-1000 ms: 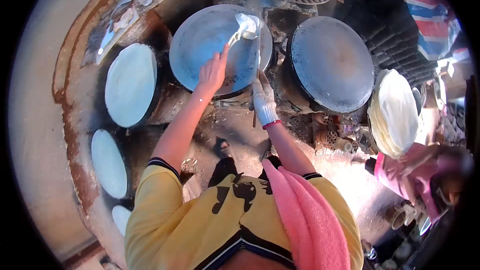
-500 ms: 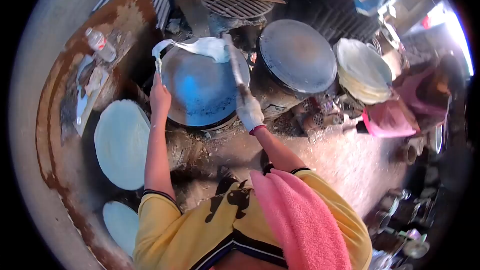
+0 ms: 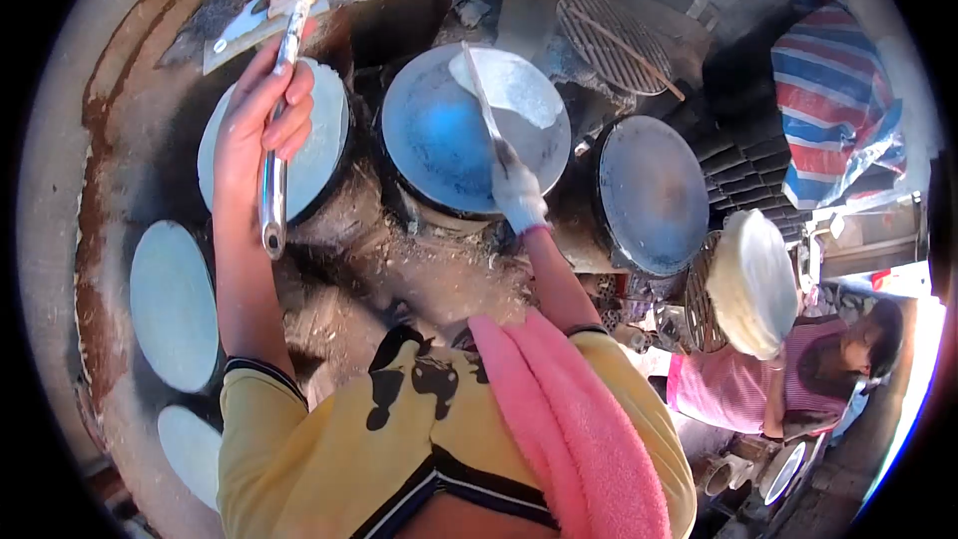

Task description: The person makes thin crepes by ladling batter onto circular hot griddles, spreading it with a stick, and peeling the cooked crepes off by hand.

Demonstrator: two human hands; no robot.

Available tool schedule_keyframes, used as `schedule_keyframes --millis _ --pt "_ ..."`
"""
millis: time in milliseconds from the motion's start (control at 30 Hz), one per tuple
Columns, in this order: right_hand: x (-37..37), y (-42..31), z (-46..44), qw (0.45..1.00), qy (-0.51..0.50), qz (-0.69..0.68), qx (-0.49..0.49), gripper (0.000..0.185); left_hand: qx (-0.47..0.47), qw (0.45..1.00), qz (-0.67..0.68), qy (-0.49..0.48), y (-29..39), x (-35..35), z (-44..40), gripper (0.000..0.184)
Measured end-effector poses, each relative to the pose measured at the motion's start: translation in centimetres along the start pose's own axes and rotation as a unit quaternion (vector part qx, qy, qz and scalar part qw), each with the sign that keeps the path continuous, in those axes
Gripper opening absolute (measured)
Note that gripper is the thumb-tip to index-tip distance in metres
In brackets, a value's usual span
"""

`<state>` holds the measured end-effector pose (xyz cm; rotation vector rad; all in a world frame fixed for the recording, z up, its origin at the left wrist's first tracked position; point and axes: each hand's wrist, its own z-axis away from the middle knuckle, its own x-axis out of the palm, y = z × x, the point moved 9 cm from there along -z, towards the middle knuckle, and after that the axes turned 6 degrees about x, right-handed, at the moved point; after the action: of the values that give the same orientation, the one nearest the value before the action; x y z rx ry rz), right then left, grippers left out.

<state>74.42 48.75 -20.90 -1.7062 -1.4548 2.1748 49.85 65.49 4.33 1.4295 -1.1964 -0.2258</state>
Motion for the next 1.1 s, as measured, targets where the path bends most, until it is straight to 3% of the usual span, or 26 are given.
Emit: schedule_keyframes --millis 67,167,267,300,533,567,600,667,733,767,967,1067,1100 --pt "-2.9 1.6 0.1 0.998 0.016 0.016 0.052 0.047 0.004 1.0 0.018 -0.023 -0.3 -1.2 -0.9 0.038" --pt "-2.3 7.2 -1.6 0.979 -0.013 0.145 0.14 0.047 -0.02 0.999 0.04 0.006 -2.8 -3.7 -0.5 0.039" --pt "0.4 4.0 -3.5 0.996 -0.029 0.082 0.037 0.047 -0.072 0.995 0.045 0.056 -6.5 -5.5 0.0 0.036" --pt "1.0 2.8 -3.6 0.992 -0.063 0.095 0.059 0.049 -0.082 0.994 0.031 0.061 -7.2 -5.6 0.2 0.036" --pt "1.3 -0.9 -3.1 0.97 -0.194 0.125 -0.079 0.052 -0.104 0.985 -0.047 0.129 -9.6 -2.0 2.5 0.041" --pt "-1.2 -0.4 -3.0 0.961 -0.201 0.187 -0.032 0.053 -0.108 0.984 -0.057 0.133 -9.6 -1.6 2.8 0.041" --pt "-2.3 1.7 -4.2 0.963 -0.195 0.186 -0.021 0.053 -0.108 0.982 -0.068 0.142 -9.5 -1.3 3.0 0.041" --pt "-1.1 9.3 -9.3 0.993 0.0 -0.057 -0.1 0.052 -0.111 0.976 -0.082 0.17 -9.2 -1.0 3.0 0.038" --pt "-3.4 5.0 -8.4 0.977 -0.174 0.125 -0.009 0.052 -0.117 0.973 -0.08 0.183 -9.4 -1.1 2.5 0.036" --pt "-2.3 3.4 -8.4 0.978 -0.171 0.083 -0.083 0.052 -0.117 0.974 -0.074 0.18 -10.0 -1.6 1.8 0.035" --pt "2.1 0.2 -3.9 0.952 -0.257 0.116 -0.122 0.051 -0.141 0.961 -0.143 0.189 -14.5 -5.7 -0.5 0.031" --pt "1.2 3.1 -4.9 0.963 -0.196 0.091 -0.162 0.052 -0.175 0.943 -0.201 0.198 -16.5 -8.3 -1.6 0.023" --pt "-1.8 2.0 -5.7 0.986 -0.136 0.012 -0.097 0.052 -0.183 0.939 -0.225 0.184 -17.6 -9.2 -3.1 0.029"
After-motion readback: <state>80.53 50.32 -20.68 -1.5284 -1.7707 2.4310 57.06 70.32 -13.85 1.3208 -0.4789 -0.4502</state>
